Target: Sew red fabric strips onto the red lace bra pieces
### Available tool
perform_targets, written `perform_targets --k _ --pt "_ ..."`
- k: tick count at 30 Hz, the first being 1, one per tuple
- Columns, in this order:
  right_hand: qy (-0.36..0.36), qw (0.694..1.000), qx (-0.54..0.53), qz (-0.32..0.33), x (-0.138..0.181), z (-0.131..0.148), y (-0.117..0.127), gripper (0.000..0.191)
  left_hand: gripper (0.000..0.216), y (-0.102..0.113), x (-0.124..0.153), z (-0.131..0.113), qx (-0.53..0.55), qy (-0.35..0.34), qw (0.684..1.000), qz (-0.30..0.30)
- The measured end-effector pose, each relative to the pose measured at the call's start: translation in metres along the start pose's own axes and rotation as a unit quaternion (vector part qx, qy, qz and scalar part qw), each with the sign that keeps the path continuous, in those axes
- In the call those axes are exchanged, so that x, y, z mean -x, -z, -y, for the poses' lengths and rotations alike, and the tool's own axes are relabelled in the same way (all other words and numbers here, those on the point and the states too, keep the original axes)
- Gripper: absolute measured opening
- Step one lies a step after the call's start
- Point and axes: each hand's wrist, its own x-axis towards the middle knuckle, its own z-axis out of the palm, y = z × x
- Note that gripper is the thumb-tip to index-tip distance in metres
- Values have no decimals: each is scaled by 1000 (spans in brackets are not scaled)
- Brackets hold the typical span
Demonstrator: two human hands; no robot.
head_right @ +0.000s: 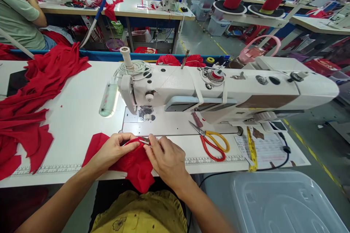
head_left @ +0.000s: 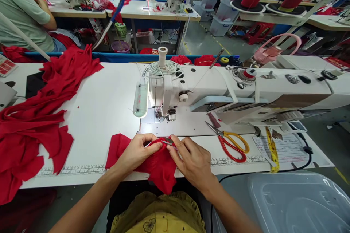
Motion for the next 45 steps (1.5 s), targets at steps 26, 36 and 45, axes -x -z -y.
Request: perform_targets --k 26,36,45 --pt "-84 985 -148 -16 -8 1 -12 26 11 -11 -1 1 -202 -304 901 -234" --pt "-31 999 29 -31 -12 4 -1 26 13 -12 -4 -2 -266 -368 853 -258" --pt "-23 999 18 -37 -8 6 1 21 12 -14 -6 -1 -224 -331 881 -254"
